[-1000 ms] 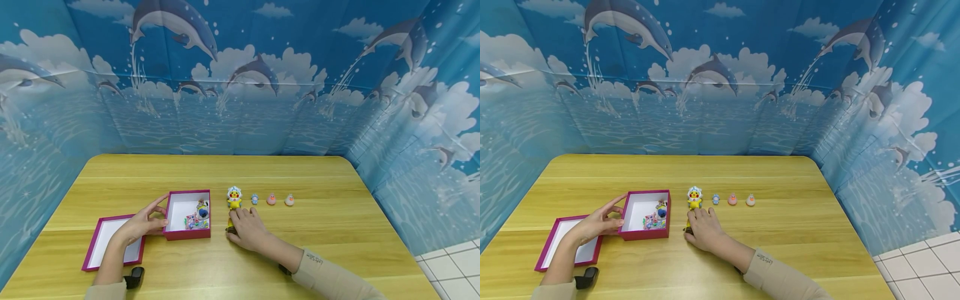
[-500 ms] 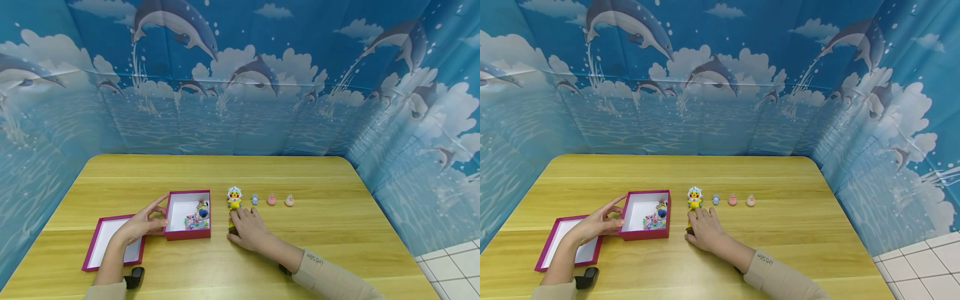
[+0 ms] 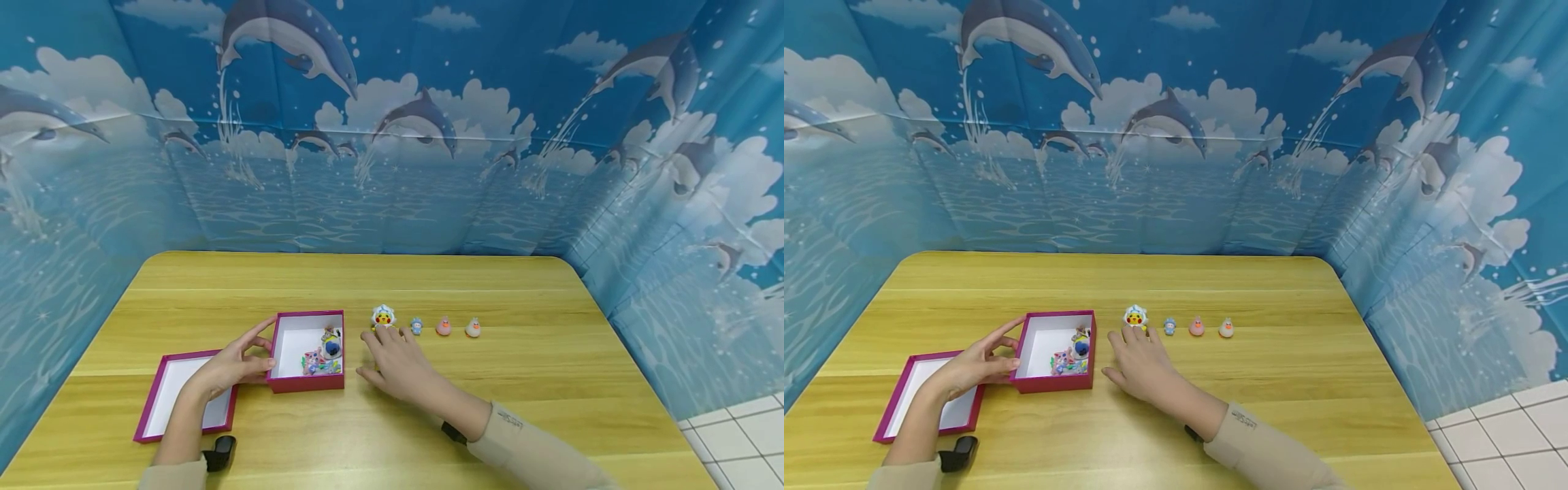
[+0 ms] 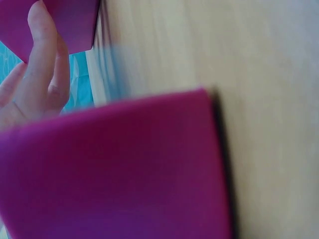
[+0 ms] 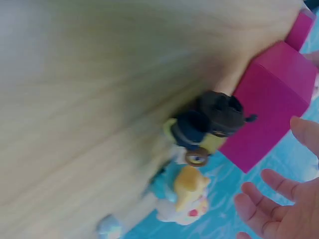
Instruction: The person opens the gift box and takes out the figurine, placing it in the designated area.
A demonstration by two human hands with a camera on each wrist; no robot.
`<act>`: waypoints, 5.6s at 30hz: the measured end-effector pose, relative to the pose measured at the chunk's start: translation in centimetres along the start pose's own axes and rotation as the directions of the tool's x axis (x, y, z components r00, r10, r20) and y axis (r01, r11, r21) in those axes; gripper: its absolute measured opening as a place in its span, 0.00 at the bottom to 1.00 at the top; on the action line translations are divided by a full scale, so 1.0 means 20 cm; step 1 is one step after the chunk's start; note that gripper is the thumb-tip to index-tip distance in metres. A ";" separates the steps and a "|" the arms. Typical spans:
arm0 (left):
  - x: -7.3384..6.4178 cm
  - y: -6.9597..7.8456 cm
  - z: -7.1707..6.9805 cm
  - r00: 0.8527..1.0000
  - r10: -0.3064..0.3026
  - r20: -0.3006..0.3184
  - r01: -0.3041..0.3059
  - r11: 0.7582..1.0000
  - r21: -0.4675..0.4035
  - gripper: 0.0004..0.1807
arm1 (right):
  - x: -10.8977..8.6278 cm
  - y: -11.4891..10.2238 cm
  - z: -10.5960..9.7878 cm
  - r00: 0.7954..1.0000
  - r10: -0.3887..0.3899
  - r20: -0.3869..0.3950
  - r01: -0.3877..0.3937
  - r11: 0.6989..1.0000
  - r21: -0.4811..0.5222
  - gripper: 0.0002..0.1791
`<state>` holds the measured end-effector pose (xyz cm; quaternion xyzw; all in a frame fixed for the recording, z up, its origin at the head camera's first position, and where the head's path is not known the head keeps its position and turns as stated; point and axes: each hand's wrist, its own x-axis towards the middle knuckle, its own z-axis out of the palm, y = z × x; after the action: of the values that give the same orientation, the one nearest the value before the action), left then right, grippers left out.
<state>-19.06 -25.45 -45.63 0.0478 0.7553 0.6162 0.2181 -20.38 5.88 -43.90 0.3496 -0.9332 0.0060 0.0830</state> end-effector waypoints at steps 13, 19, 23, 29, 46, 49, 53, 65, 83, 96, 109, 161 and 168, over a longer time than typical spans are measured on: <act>0.00 0.00 0.00 1.000 0.003 0.007 -0.003 1.000 -0.009 0.44 | 0.18 -0.14 -0.06 0.998 -0.046 -0.034 0.046 0.999 0.005 0.25; -0.01 0.02 0.00 1.000 0.011 0.014 -0.011 1.000 -0.021 0.44 | 0.26 -0.19 -0.03 0.997 -0.072 -0.004 0.072 0.994 -0.087 0.21; -0.01 0.01 0.00 1.000 0.008 0.014 -0.008 1.000 -0.022 0.44 | 0.30 -0.22 -0.02 0.994 -0.062 0.092 0.075 0.987 -0.143 0.20; 0.00 0.00 0.00 1.000 0.000 0.008 0.000 1.000 -0.012 0.44 | 0.34 -0.24 -0.01 0.970 -0.021 0.241 0.078 0.970 -0.231 0.24; 0.00 0.01 0.00 1.000 0.008 0.014 -0.008 1.000 -0.015 0.44 | 0.42 -0.28 0.02 0.911 0.094 0.402 0.032 0.955 -0.295 0.27; 0.00 0.02 0.00 1.000 0.014 0.016 -0.014 1.000 -0.018 0.44 | 0.42 -0.28 0.03 0.905 0.103 0.413 0.027 0.954 -0.299 0.27; 0.00 0.02 0.00 1.000 0.009 0.015 -0.009 1.000 -0.023 0.44 | 0.43 -0.29 0.03 0.895 0.121 0.430 0.015 0.954 -0.299 0.28; 0.00 0.01 0.01 1.000 0.004 0.004 -0.004 1.000 -0.020 0.45 | 0.44 -0.29 0.02 0.878 0.126 0.462 0.015 0.957 -0.289 0.28; 0.00 0.00 0.01 1.000 0.000 -0.017 0.000 1.000 -0.009 0.43 | 0.43 -0.29 0.04 0.914 0.091 0.396 0.008 0.970 -0.242 0.28; 0.00 0.00 0.01 1.000 -0.001 -0.006 0.001 1.000 -0.017 0.43 | 0.39 -0.27 0.04 0.989 -0.016 0.148 0.046 0.978 -0.203 0.26; -0.01 0.01 0.01 1.000 -0.016 -0.021 0.016 1.000 -0.015 0.44 | 0.31 -0.16 -0.07 0.996 -0.081 -0.041 0.074 0.987 -0.146 0.23; 0.00 -0.01 0.02 1.000 -0.005 -0.015 0.005 1.000 -0.001 0.44 | -0.30 0.26 0.10 0.997 0.074 -0.007 -0.074 0.996 0.047 0.21; 0.00 -0.01 0.02 1.000 -0.001 -0.015 0.001 1.000 -0.001 0.44 | -0.31 0.27 0.11 0.996 0.090 0.015 -0.091 0.995 0.050 0.21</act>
<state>-18.76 -25.10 -45.95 0.0425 0.7567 0.6168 0.2126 -19.65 13.71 -46.88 0.3091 -0.9481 0.0312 0.0680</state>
